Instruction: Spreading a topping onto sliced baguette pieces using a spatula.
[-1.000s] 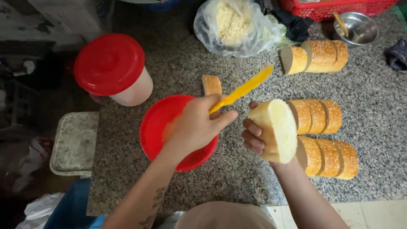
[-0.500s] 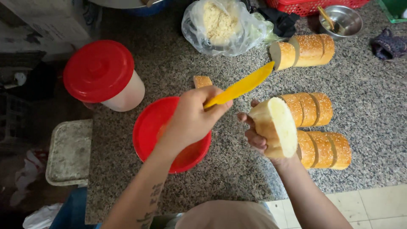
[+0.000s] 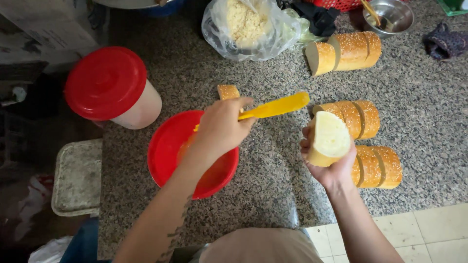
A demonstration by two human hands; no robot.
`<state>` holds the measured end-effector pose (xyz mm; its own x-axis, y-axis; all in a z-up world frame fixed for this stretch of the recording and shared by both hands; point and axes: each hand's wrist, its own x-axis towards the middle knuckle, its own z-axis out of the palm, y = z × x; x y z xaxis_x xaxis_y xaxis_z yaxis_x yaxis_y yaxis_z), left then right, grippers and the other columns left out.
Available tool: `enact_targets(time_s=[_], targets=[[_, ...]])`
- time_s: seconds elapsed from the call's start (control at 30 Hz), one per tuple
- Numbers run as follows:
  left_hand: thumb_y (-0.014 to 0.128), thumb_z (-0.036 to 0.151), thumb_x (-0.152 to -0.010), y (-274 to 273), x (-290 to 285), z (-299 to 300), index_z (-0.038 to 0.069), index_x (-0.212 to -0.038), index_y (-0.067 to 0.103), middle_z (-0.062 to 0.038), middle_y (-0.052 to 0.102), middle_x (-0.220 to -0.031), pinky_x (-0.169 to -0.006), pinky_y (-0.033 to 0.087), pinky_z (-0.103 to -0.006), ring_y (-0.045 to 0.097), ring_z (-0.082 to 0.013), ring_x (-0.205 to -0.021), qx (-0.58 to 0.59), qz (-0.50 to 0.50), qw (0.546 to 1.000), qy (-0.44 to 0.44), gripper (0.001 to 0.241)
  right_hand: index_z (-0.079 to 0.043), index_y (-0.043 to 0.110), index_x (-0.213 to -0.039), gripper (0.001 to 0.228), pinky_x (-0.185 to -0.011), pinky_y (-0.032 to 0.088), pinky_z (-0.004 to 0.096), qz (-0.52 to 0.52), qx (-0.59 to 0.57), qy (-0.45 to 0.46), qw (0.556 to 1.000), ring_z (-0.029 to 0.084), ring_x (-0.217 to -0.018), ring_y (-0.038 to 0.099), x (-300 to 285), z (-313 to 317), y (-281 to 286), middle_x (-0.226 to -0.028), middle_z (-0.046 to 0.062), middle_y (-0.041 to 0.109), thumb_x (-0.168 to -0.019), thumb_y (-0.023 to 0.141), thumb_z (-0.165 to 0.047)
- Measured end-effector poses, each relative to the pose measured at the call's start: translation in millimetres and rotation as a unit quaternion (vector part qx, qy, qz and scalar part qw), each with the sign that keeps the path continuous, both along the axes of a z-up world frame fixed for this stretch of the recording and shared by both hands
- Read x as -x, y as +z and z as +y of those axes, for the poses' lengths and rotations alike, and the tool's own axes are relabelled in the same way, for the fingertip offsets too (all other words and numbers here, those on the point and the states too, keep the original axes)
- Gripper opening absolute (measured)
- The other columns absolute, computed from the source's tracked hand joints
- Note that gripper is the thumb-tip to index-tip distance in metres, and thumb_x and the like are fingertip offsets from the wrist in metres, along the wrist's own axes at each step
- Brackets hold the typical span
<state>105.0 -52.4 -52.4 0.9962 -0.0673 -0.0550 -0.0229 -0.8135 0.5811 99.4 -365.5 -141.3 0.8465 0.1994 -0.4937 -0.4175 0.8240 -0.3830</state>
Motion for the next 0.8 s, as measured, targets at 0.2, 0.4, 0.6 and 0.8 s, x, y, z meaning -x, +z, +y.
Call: enact_targets(time_s=[0.2, 0.4, 0.6, 0.8], targets=[[0.085, 0.029, -0.098, 19.1, 14.4, 19.0, 0.019, -0.143, 0.081, -0.021, 0.087, -0.122, -0.103, 0.065, -0.0572, 0.082, -0.0476, -0.118, 0.045, -0.017, 0.998, 0.037, 0.046, -0.024, 0.068, -0.154, 0.056, -0.105, 0.066, 0.056, 0.014, 0.231, -0.026, 0.973, 0.035, -0.116, 0.080, 0.7, 17.7, -19.8, -0.143, 0.011, 0.078, -0.113, 0.058, -0.061], [0.085, 0.028, -0.095, 33.9, 45.4, 48.6, 0.016, -0.141, 0.085, -0.015, 0.088, -0.128, -0.104, 0.065, -0.0568, 0.080, -0.0449, -0.124, 0.061, -0.011, 0.994, 0.090, 0.047, -0.021, 0.037, -0.166, 0.067, -0.110, 0.068, 0.046, -0.119, 0.312, -0.053, 0.941, 0.017, -0.096, 0.074, -1.2, 44.3, -31.6, -0.136, 0.005, 0.068, -0.114, 0.079, -0.030], [0.084, 0.031, -0.096, 19.4, 70.7, 70.5, 0.017, -0.140, 0.086, -0.024, 0.087, -0.117, -0.098, 0.067, -0.0562, 0.081, -0.0469, -0.117, 0.053, 0.018, 0.990, 0.130, 0.046, -0.001, 0.037, -0.155, 0.085, -0.107, 0.066, 0.062, -0.221, 0.525, -0.030, 0.822, 0.043, -0.126, 0.065, 19.9, 20.3, -112.1, -0.141, 0.025, 0.050, -0.099, 0.099, -0.017], [0.087, 0.029, -0.094, 7.6, 85.1, 80.5, 0.014, -0.135, 0.088, -0.026, 0.087, -0.109, -0.091, 0.069, -0.0517, 0.084, -0.0458, -0.112, 0.083, 0.016, 0.985, 0.154, 0.043, -0.001, 0.039, -0.149, 0.102, -0.116, 0.058, 0.057, -0.266, 0.666, 0.015, 0.697, 0.047, -0.139, 0.061, 71.4, 13.5, -124.1, -0.144, 0.025, 0.052, -0.080, 0.111, -0.021]])
